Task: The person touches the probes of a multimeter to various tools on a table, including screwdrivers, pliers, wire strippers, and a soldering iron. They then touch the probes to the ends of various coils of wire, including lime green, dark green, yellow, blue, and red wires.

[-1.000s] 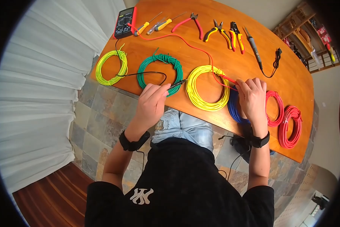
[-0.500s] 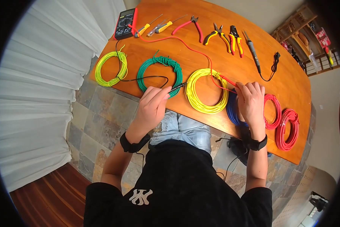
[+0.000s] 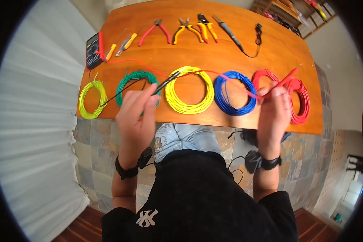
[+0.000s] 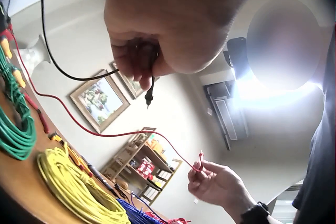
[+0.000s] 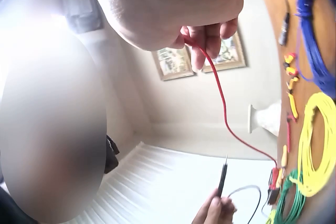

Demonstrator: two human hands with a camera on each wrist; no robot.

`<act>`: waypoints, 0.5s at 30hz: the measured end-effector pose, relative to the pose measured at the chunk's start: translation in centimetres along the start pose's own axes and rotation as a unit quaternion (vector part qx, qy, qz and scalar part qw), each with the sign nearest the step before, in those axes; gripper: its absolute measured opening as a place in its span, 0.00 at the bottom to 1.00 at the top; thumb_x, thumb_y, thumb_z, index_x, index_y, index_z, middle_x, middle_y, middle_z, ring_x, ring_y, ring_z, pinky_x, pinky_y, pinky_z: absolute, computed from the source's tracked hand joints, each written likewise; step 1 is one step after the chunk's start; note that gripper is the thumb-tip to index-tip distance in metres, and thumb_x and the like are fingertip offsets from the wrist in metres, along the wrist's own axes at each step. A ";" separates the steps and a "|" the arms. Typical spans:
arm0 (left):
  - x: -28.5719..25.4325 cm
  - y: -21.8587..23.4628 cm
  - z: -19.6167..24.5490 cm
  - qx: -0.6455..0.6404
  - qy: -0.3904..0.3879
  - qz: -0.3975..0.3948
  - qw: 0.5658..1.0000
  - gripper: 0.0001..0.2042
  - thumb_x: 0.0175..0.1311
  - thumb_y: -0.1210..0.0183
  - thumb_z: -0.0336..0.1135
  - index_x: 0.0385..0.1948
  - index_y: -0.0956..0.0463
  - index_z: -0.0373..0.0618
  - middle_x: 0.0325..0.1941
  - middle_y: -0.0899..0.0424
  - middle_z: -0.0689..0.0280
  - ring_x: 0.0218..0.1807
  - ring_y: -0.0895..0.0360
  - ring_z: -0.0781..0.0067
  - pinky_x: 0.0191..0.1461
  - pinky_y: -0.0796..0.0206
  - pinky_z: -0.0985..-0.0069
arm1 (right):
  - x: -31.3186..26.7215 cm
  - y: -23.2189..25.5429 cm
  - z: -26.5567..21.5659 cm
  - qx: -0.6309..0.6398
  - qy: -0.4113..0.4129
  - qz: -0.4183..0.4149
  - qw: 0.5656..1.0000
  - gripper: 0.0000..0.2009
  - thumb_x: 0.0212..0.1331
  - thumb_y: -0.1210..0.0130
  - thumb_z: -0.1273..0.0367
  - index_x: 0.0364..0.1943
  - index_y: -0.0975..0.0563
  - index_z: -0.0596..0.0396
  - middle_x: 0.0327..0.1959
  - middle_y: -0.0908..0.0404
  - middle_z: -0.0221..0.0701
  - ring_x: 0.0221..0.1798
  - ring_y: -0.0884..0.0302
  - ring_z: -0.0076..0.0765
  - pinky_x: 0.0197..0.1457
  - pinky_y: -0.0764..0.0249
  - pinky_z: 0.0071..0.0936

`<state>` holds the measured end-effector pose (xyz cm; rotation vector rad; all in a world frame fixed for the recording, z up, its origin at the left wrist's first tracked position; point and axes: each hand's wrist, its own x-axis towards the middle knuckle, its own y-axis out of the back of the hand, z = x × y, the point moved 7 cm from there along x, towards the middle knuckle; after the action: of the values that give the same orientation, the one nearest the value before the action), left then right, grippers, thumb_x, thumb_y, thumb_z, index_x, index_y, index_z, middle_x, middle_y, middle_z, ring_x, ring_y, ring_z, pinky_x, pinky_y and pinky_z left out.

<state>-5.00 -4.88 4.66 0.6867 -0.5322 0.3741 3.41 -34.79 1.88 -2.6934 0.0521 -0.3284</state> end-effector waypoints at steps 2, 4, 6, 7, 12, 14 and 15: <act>1.2 -3.2 0.8 -0.001 -0.008 -0.056 0.998 0.10 0.63 0.45 0.23 0.45 0.21 0.32 0.32 0.18 0.60 0.37 0.24 0.66 0.44 0.34 0.75 | -3.2 1.9 2.8 -0.052 -0.087 0.059 0.993 0.10 0.69 0.52 0.71 0.50 0.29 0.61 0.29 0.20 0.33 0.31 0.27 0.21 0.36 0.34 0.17; 2.1 -6.5 1.3 -0.020 -0.050 -0.069 0.996 0.10 0.61 0.45 0.23 0.43 0.21 0.32 0.31 0.19 0.57 0.37 0.24 0.60 0.43 0.33 0.70 | -5.0 4.0 5.6 -0.143 -0.103 0.064 0.982 0.14 0.67 0.49 0.73 0.54 0.31 0.62 0.26 0.21 0.30 0.27 0.27 0.18 0.31 0.34 0.16; 2.5 -9.7 1.9 -0.038 -0.090 -0.082 0.992 0.10 0.60 0.44 0.23 0.42 0.21 0.32 0.31 0.19 0.55 0.37 0.24 0.55 0.41 0.32 0.65 | -5.8 5.6 6.7 -0.277 -0.060 0.072 0.956 0.20 0.65 0.47 0.76 0.60 0.35 0.62 0.23 0.21 0.28 0.25 0.28 0.16 0.29 0.33 0.15; 2.7 -11.3 2.2 -0.065 -0.100 -0.096 0.988 0.10 0.60 0.44 0.24 0.42 0.21 0.32 0.31 0.20 0.54 0.37 0.24 0.53 0.42 0.32 0.63 | -5.9 6.0 6.6 -0.328 -0.038 0.072 0.941 0.21 0.64 0.46 0.75 0.60 0.34 0.61 0.20 0.22 0.30 0.23 0.27 0.19 0.27 0.32 0.19; 3.0 -17.4 2.3 -0.068 -0.110 -0.138 0.982 0.11 0.61 0.44 0.26 0.44 0.20 0.34 0.30 0.20 0.55 0.36 0.24 0.56 0.42 0.32 0.66 | -4.7 4.9 4.7 -0.556 0.011 0.023 0.830 0.16 0.60 0.45 0.73 0.52 0.26 0.62 0.23 0.22 0.43 0.24 0.23 0.44 0.31 0.28 0.35; 3.2 -18.9 2.1 -0.053 -0.122 -0.134 0.982 0.11 0.61 0.44 0.26 0.44 0.20 0.34 0.30 0.20 0.55 0.35 0.25 0.55 0.42 0.32 0.65 | -4.3 4.1 4.4 -0.574 0.057 -0.005 0.817 0.15 0.59 0.45 0.74 0.50 0.25 0.63 0.26 0.21 0.47 0.30 0.22 0.50 0.35 0.27 0.40; 3.2 -19.3 2.0 -0.039 -0.133 -0.129 0.982 0.11 0.61 0.44 0.26 0.43 0.20 0.34 0.30 0.20 0.55 0.35 0.25 0.55 0.42 0.32 0.65 | -4.3 4.0 4.3 -0.574 0.056 -0.005 0.817 0.15 0.59 0.45 0.74 0.50 0.25 0.63 0.26 0.21 0.47 0.30 0.22 0.50 0.35 0.27 0.40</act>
<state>6.33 -19.59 -1.81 0.7250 -0.6981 0.0166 0.32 -36.30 -4.54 -3.8664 0.3855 -0.6019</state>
